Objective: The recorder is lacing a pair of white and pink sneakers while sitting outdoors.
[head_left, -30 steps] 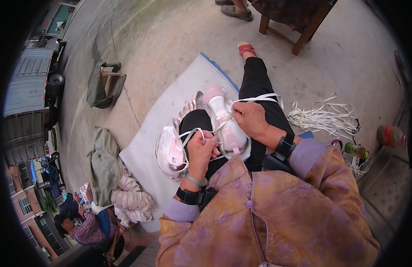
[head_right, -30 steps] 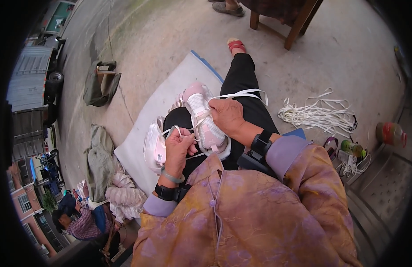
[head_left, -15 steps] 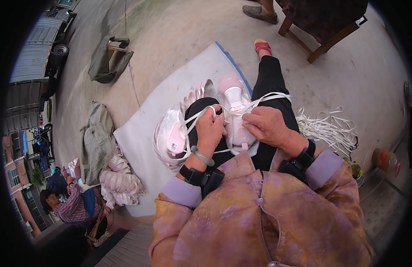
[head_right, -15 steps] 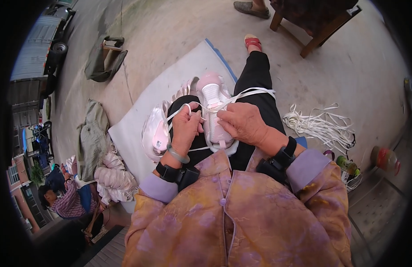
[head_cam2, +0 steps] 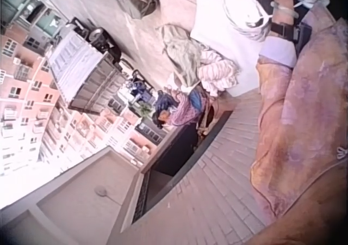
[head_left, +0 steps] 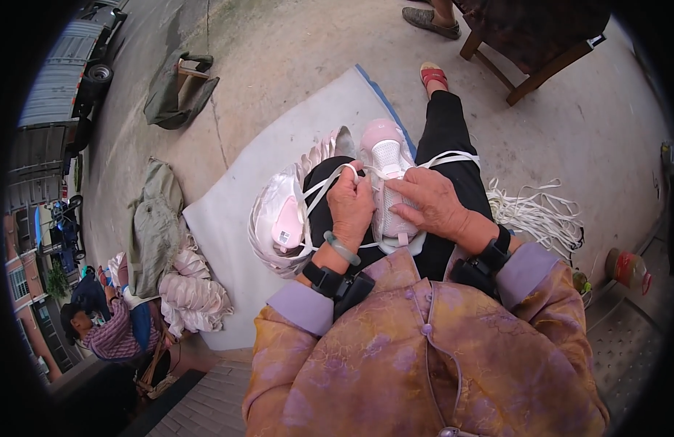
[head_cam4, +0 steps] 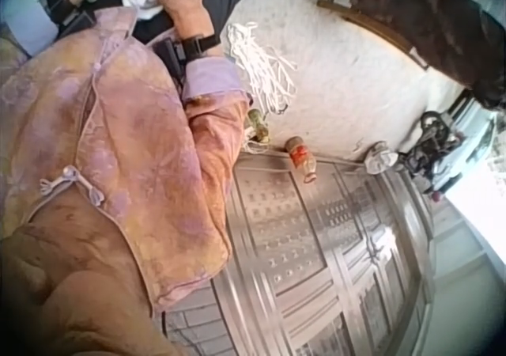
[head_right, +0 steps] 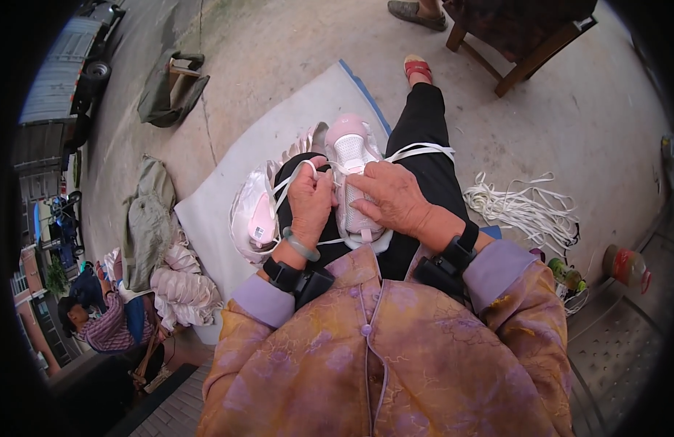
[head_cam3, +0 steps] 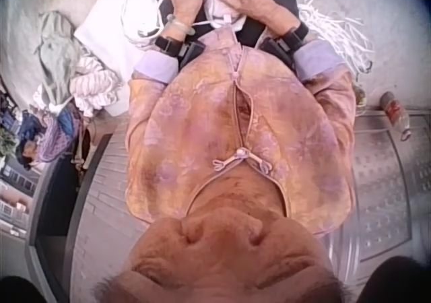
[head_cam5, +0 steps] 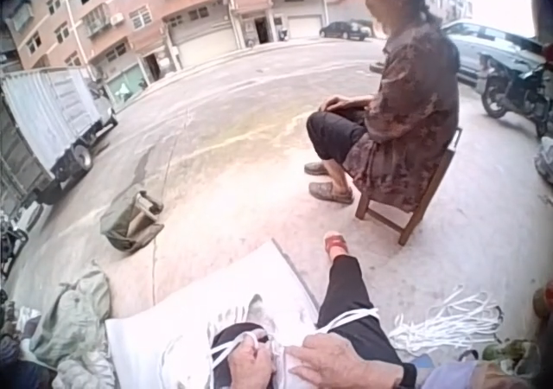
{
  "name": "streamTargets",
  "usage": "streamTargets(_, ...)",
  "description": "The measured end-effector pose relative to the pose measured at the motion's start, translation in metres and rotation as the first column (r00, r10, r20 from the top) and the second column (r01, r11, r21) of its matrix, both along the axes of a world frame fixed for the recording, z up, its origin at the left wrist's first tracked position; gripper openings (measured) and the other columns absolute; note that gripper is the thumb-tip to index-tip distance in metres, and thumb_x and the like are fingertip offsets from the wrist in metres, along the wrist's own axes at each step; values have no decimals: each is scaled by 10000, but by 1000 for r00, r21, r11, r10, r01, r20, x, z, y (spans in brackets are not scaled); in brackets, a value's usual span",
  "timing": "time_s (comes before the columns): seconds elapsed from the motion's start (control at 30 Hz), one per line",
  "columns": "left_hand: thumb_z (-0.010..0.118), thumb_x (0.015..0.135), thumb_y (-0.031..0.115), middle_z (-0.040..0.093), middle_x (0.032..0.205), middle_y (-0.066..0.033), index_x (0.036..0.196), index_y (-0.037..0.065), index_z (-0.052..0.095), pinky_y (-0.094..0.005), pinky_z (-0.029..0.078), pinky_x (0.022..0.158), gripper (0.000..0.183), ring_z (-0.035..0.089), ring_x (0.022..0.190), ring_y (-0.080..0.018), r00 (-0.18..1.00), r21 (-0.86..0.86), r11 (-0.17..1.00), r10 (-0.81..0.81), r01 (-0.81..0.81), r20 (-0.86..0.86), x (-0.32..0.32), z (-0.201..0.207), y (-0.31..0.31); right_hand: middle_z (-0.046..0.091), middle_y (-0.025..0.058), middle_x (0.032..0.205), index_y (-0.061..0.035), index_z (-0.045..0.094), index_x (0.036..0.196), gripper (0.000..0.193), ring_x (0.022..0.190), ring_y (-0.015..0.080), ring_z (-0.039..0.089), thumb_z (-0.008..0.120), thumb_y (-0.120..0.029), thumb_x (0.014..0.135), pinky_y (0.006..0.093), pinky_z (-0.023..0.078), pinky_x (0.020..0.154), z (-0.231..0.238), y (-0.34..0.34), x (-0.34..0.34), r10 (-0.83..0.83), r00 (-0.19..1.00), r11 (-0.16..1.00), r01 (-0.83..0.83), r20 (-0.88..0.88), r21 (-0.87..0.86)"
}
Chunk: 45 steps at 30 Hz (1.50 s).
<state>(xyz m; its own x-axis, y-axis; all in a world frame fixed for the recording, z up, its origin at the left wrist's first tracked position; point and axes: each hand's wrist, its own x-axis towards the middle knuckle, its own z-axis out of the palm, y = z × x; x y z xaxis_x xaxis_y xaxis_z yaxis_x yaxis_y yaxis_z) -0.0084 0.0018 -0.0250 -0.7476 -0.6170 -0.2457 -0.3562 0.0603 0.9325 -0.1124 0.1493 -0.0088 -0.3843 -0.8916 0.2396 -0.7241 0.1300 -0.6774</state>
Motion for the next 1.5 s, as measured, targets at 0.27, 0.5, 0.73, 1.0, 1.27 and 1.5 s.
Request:
streamTargets(0.27, 556, 793, 36, 545, 589, -96, 1012, -6, 567, -313, 433, 505, 224, 546, 508, -181, 1000, -319, 948, 4, 2, 20, -4, 3, 7, 531, 82, 822, -106, 572, 1068, 410, 794, 278, 553, 700, -204, 691, 372, 448, 693, -7, 4, -2, -14, 996, 1000, 13, 91, 3)
streamTargets(0.5, 625, 777, 108, 576, 615, -131, 944, -8, 551, -376, 446, 520, 216, 576, 539, -293, 987, -567, 816, -157, 109, -36, -4, 3, 3, 538, 67, 766, -32, 589, 974, 206, 644, 178, 518, 589, -27, 767, 260, 425, 604, -5, 11, -13, -202, 851, 961, 267, 484, -69)
streamTargets(0.73, 763, 686, 262, 556, 640, -106, 875, 36, 499, -381, 453, 537, 396, 576, 582, -298, 927, -482, 815, -167, 322, 336, 3, 51, 3, 512, 55, 708, -36, 596, 843, 85, 601, 163, 512, 590, -35, 758, 265, 413, 577, 4, 20, -13, -211, 874, 956, 278, 437, -94)
streamTargets(1.0, 703, 692, 150, 573, 826, -152, 1131, -15, 471, -393, 480, 643, 523, 589, 760, -323, 875, -566, 675, -436, 473, 211, 24, 34, 6, 529, 35, 681, -106, 579, 676, 83, 661, 228, 557, 639, -162, 686, 368, 373, 618, -4, -14, 13, -32, 991, 999, 30, -128, -16)
streamTargets(1.27, 595, 719, 26, 570, 729, -124, 1073, -11, 569, -309, 473, 556, 357, 584, 583, -222, 936, -570, 758, -348, 317, 58, 27, 25, 6, 565, 40, 724, -119, 582, 723, 81, 703, 218, 566, 627, -185, 738, 367, 360, 661, -6, -25, 22, -166, 982, 983, 172, -84, 64)
streamTargets(1.5, 539, 726, 34, 557, 757, -168, 1044, -5, 553, -418, 467, 616, 321, 577, 704, -351, 925, -565, 758, -379, 325, 23, 25, 21, 5, 575, 66, 691, -92, 574, 725, 75, 668, 246, 563, 608, -157, 741, 384, 347, 649, -4, -34, 27, -153, 974, 979, 173, -164, 109)
